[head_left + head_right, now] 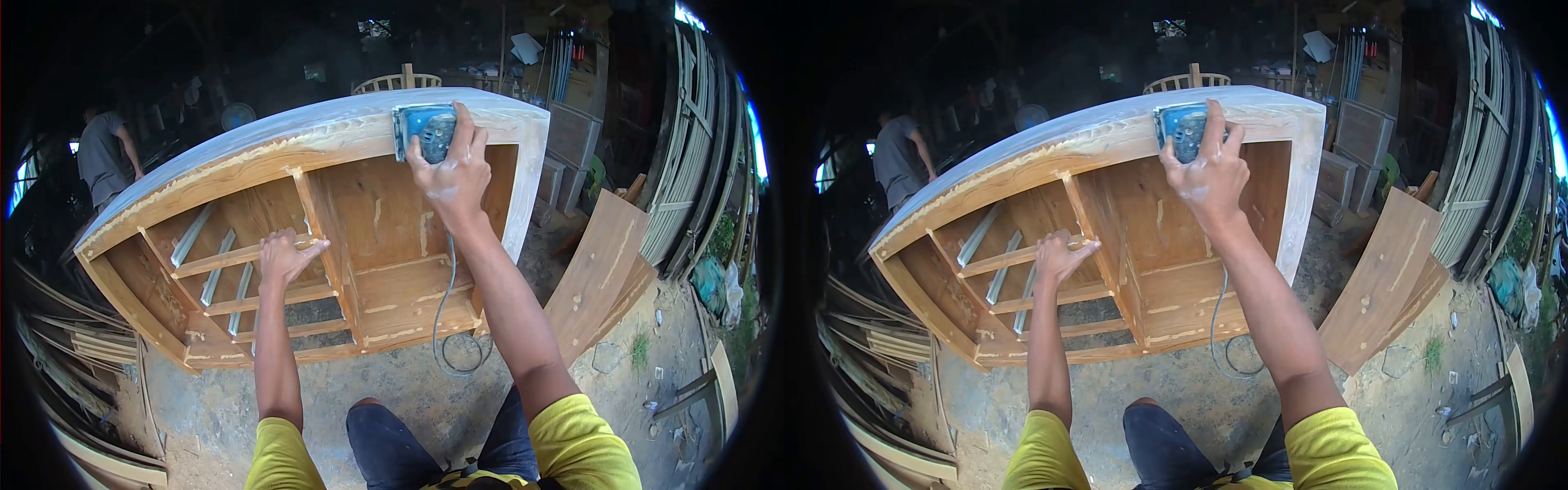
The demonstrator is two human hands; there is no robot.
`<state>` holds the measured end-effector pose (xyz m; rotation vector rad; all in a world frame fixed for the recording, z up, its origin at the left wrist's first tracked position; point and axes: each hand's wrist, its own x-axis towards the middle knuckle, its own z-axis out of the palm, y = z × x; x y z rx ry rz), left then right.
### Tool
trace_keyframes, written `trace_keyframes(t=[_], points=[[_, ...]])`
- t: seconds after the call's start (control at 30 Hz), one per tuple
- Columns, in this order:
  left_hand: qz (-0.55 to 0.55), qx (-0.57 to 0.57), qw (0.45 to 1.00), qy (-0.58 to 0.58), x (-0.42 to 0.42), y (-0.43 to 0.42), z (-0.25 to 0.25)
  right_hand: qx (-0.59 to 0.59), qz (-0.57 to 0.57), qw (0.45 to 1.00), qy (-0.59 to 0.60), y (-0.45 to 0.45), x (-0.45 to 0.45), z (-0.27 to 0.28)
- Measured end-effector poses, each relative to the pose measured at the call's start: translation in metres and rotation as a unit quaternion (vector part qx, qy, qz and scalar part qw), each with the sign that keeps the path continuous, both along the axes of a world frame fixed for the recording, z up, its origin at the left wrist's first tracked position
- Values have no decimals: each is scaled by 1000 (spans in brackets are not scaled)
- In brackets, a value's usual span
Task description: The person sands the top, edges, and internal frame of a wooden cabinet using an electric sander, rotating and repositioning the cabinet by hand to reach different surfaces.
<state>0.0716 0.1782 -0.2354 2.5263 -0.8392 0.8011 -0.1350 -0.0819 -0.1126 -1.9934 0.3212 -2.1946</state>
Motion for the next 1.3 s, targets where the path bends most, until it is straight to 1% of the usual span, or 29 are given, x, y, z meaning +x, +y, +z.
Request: trace_keyframes(t=[0.07,0.13,0.2,0.3,0.37,0.43,0.5,0.57,0.7,0.77,0.83,0.9,0.97,1.0,1.03,1.1,1.13,1.2,1.27,1.3], points=[[-5,-5,1000,2,-2,3,-1,-10,17,999,43,44,22,3],[1,5,1000,1,-1,3,0,-61,72,993,69,81,42,0],[-10,7,1000,-2,3,5,-3,-77,106,982,136,108,55,-6],[-25,12,999,-19,3,7,-2,-82,113,978,152,109,53,-13],[-21,9,1000,-6,2,6,-1,-77,89,984,131,86,43,-18],[-22,10,1000,-4,-3,3,2,-66,79,991,82,55,27,-17],[-17,13,1000,-3,-10,2,5,-41,55,995,78,23,10,-13],[-4,12,1000,2,-15,1,8,-31,34,999,22,-13,-5,-10],[-6,16,1000,-5,-4,0,1,34,-13,999,11,-81,-40,-3],[3,18,1000,2,-8,-3,2,31,-34,999,-21,-115,-58,2],[19,12,1000,8,-8,-5,4,69,-53,996,-34,-153,-72,7],[11,21,999,-32,-4,-5,-1,113,-62,990,-56,-186,-85,15],[21,22,999,-28,-3,-5,-1,168,-69,982,-53,-205,-98,27],[24,25,999,-21,-2,-6,0,189,-72,979,-36,-209,-103,34],[33,20,999,-20,-3,-7,0,175,-86,981,-10,-209,-108,42],[26,20,999,-7,-4,-7,2,165,-114,977,77,-201,-110,66],[43,42,997,48,-12,-8,11,161,-105,978,81,-190,-110,83],[49,35,997,45,-15,-7,10,132,-95,957,239,-167,-101,116],[39,28,998,41,-9,-6,7,83,-79,949,294,-147,-71,137],[40,25,998,41,-5,-6,2,68,-66,935,341,-116,-67,149]])
